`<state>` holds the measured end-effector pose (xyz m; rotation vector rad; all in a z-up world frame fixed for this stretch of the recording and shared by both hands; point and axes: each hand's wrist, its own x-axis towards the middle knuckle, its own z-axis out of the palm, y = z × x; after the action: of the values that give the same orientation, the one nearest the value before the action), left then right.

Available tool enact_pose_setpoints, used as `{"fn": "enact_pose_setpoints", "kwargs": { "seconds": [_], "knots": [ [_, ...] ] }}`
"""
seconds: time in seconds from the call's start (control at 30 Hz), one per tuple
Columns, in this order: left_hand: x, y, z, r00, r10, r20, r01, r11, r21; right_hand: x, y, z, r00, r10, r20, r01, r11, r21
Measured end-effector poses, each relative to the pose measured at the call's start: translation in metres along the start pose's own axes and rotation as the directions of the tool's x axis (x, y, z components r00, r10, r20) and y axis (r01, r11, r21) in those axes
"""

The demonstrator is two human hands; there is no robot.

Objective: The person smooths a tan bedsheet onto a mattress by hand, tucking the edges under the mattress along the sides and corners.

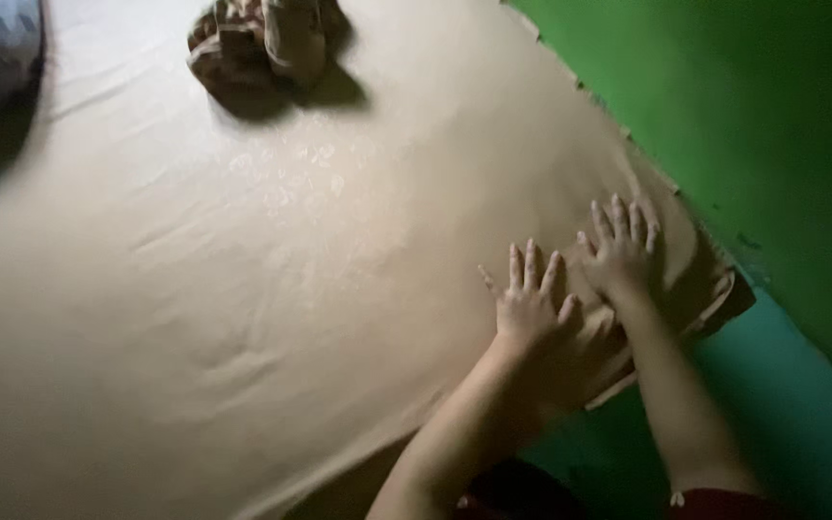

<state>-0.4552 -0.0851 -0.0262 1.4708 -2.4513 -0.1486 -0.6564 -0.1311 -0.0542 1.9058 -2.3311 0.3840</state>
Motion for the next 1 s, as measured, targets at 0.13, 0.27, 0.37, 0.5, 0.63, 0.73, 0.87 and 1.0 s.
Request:
{"fn": "enact_pose_setpoints", "kwargs": {
  "seconds": [0.13,0.27,0.37,0.5,0.63,0.73,0.87,1.0],
  "knots": [
    [0.006,0.003,-0.011,0.999,0.029,-0.023,-0.029,1.0,0.007,-0.005,-0.007,-0.006,0.999,0.016,-0.029,-0.015,1.0,0.026],
    [0.002,0.002,-0.016,0.998,0.005,0.059,-0.001,0.998,-0.06,-0.001,-0.008,-0.011,0.999,0.034,-0.035,-0.034,0.999,0.0],
    [-0.002,0.002,-0.008,0.995,0.012,0.097,-0.009,0.999,-0.034,-0.011,-0.012,-0.008,0.998,0.055,-0.043,-0.053,0.998,0.042],
    [0.012,0.003,0.008,0.999,0.03,0.012,-0.03,0.996,0.078,-0.008,-0.005,-0.002,0.995,0.073,-0.07,-0.068,0.995,0.074],
    [0.025,0.031,0.002,0.938,-0.157,0.31,0.158,0.987,0.022,0.0,-0.005,-0.008,0.997,0.076,-0.026,-0.075,0.996,0.053],
    [0.065,0.056,0.001,0.932,-0.137,0.336,0.119,0.99,0.075,0.006,0.013,-0.027,0.975,0.183,0.127,-0.175,0.982,-0.072],
    [0.1,0.091,-0.001,0.923,-0.042,0.383,0.04,0.999,0.012,0.046,0.076,-0.043,0.863,0.391,0.319,-0.413,0.911,0.001],
    [0.107,0.124,0.007,0.933,0.102,0.346,-0.143,0.985,0.094,0.071,0.136,0.005,0.598,0.488,0.636,-0.744,0.633,0.215]
  ]
}}
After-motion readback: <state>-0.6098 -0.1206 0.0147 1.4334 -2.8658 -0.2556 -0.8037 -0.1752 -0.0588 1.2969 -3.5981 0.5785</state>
